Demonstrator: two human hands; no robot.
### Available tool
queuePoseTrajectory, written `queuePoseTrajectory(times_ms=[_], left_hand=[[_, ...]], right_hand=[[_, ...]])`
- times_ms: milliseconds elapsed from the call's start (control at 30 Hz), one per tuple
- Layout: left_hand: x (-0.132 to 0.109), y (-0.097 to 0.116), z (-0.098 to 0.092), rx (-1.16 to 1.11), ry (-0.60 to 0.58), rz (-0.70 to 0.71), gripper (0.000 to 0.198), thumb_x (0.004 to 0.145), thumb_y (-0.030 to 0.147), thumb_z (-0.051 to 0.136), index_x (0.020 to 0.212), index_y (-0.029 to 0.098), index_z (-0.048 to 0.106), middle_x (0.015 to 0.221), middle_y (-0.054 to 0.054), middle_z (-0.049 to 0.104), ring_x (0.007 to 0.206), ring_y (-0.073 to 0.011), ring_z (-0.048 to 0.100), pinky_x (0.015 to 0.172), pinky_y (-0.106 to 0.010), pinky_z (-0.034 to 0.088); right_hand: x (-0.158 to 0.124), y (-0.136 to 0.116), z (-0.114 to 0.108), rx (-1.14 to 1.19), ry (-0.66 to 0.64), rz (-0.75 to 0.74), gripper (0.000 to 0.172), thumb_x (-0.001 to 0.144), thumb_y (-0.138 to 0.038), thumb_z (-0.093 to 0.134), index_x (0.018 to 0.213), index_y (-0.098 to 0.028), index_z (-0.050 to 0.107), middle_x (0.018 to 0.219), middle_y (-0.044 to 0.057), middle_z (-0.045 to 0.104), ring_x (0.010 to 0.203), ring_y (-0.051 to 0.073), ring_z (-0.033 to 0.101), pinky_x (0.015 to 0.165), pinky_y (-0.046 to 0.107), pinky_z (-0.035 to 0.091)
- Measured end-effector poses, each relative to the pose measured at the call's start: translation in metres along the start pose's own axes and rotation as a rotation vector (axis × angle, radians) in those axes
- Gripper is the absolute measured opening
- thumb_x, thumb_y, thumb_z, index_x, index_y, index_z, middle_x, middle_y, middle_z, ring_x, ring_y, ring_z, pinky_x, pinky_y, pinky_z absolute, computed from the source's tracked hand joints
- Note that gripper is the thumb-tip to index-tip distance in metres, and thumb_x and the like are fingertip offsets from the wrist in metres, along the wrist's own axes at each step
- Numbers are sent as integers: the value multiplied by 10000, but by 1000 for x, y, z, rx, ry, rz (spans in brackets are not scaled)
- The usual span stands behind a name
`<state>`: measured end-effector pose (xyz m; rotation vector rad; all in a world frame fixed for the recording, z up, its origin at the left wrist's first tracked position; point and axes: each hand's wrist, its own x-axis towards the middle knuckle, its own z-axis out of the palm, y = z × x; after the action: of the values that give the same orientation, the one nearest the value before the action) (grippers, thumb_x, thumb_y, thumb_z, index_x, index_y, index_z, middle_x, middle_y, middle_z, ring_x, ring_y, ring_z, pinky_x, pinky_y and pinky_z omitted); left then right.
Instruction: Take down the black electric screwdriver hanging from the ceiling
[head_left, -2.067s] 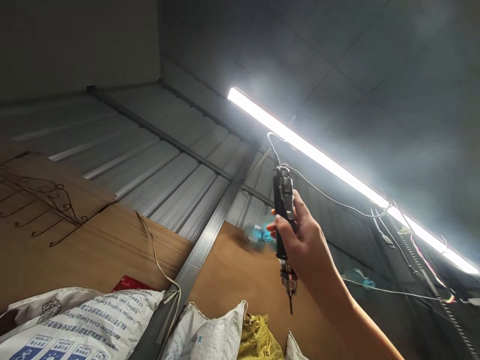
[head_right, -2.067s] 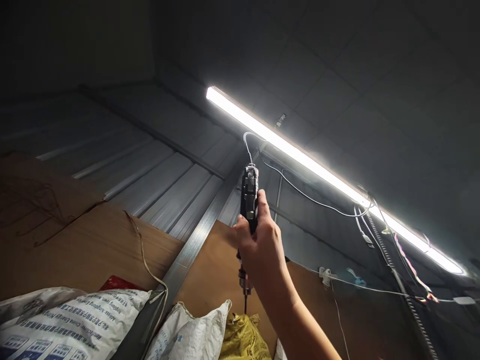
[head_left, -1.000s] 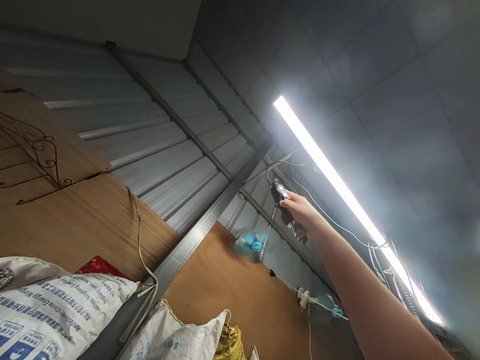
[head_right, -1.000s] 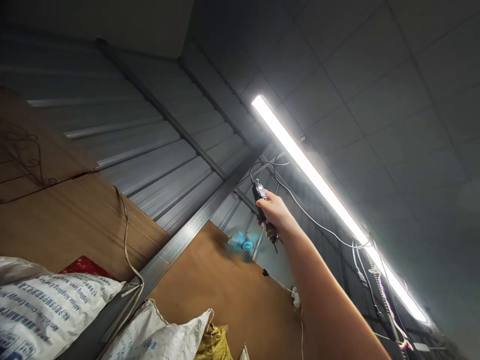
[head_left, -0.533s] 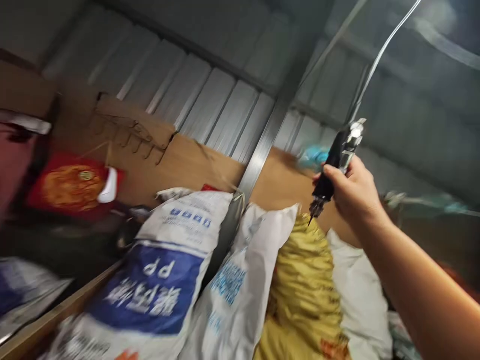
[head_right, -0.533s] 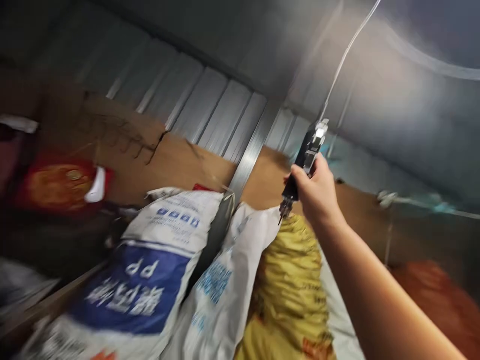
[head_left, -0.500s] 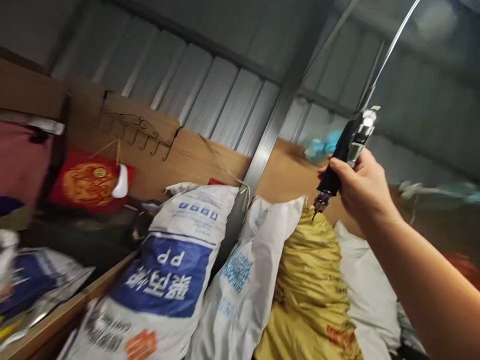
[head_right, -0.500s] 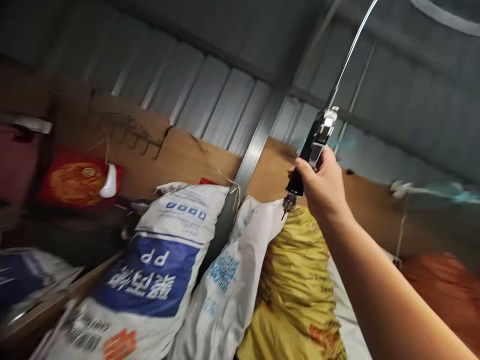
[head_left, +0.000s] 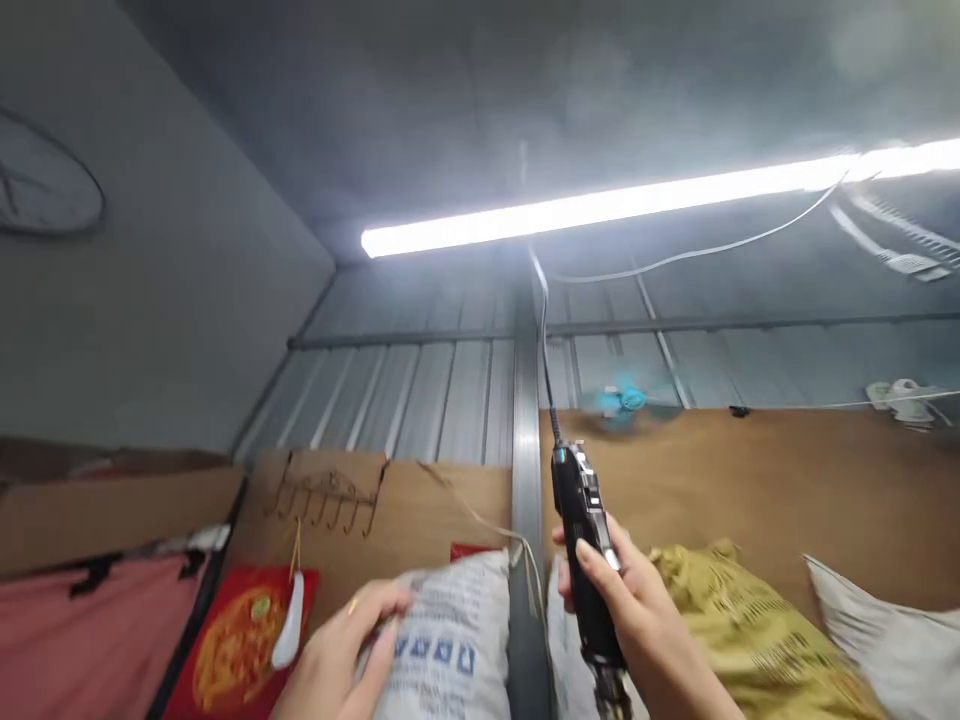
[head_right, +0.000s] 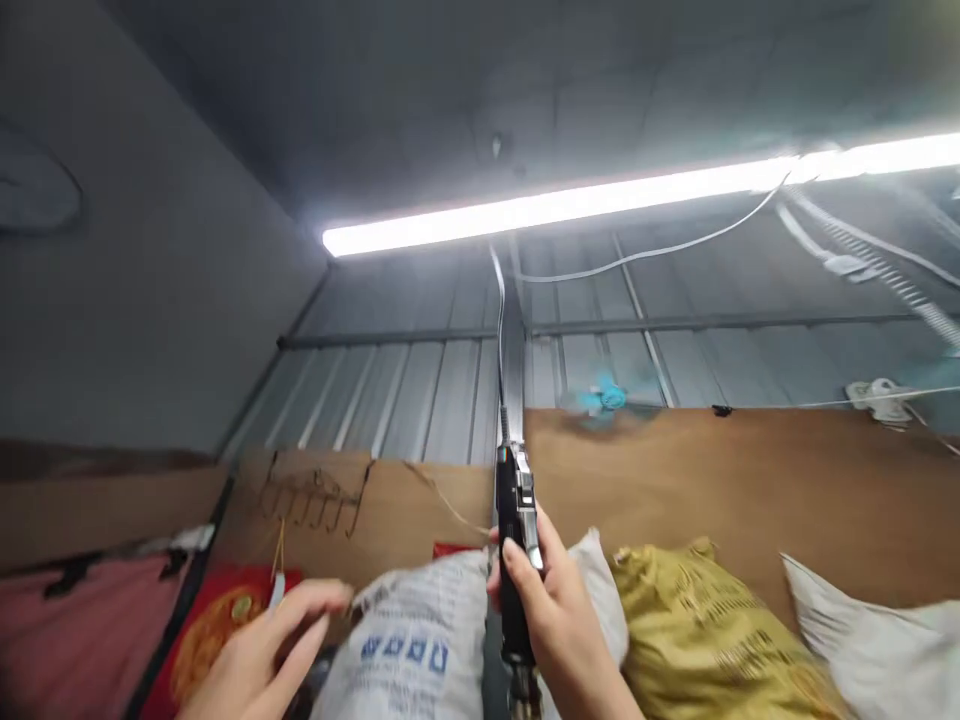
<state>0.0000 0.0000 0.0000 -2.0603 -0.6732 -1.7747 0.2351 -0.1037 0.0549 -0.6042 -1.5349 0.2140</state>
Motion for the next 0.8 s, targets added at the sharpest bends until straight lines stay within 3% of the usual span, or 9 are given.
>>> queuePoseTrajectory(times_ms=[67, 133, 200, 267, 400, 500, 600, 733, 800], left_hand=[[83, 21, -6, 71, 55, 86, 298, 861, 256, 326, 1096, 268, 507, 1101, -4, 588, 1012, -123, 552, 892, -303, 497], [155, 48, -8, 284, 98, 282, 384, 832, 176, 337, 1201, 151, 441, 1255, -63, 488, 1170, -141, 441, 1032, -316, 387], [208, 75, -5, 517, 110, 406, 428, 816, 150, 363, 1236, 91, 418, 1325, -93, 418, 1241, -158, 360, 1077, -310, 321], [245, 100, 1, 617, 120, 447, 458, 803, 157, 402, 1253, 70, 404, 1371, -112, 353, 1262, -183, 330, 1081, -317, 305], [296, 143, 10, 691, 188, 429, 480, 790, 182, 442, 1253, 62, 396, 1421, -159, 227, 1254, -237, 341, 1045, -353, 336], [330, 168, 15, 734, 229, 392, 432, 781, 202, 469, 1200, 93, 462, 1444, -154, 151, 1309, -278, 224, 1052, -416, 297], [359, 185, 22, 791, 174, 388, 346, 771, 213, 498, 1107, 157, 554, 1462, -102, 112, 1328, -336, 123, 1048, -510, 241], [379, 195, 33, 845, 78, 452, 308, 788, 198, 469, 1081, 205, 565, 1397, -52, 301, 1321, -338, 136, 1025, -561, 245], [380, 196, 39, 831, 91, 470, 302, 803, 190, 437, 1084, 174, 546, 1300, -94, 402, 1258, -296, 302, 1003, -491, 323]], right_hand=[[3, -7, -4, 72, -22, -12, 458, 794, -569, 486, 1006, -165, 457, 601, 1, 528, 517, 113, 446, 474, 209, 333], [5, -16, -9, 128, -20, -12, 466, 791, -577, 477, 1009, -165, 457, 589, -3, 529, 514, 113, 451, 483, 212, 341], [8, -27, -14, 162, -35, -21, 471, 787, -578, 475, 1010, -164, 448, 576, -5, 527, 510, 113, 457, 472, 205, 335], [13, -38, -21, 209, -77, -48, 492, 766, -587, 485, 1005, -160, 434, 557, -10, 516, 489, 110, 459, 454, 198, 332], [26, -54, -35, 314, -135, -100, 481, 749, -560, 503, 1000, -156, 429, 552, -19, 512, 437, 91, 437, 423, 182, 341], [33, -56, -45, 371, -176, -81, 438, 765, -518, 489, 1013, -162, 434, 566, -17, 521, 448, 91, 447, 441, 190, 378], [39, -51, -59, 383, -205, -63, 423, 764, -525, 467, 983, -163, 450, 556, -17, 517, 451, 95, 461, 459, 205, 407], [50, -44, -83, 362, -144, -61, 412, 737, -522, 463, 935, -160, 457, 532, -18, 512, 422, 89, 449, 414, 180, 382], [57, -44, -95, 349, -117, -83, 396, 737, -509, 459, 916, -155, 461, 534, -16, 516, 421, 85, 445, 412, 176, 379]])
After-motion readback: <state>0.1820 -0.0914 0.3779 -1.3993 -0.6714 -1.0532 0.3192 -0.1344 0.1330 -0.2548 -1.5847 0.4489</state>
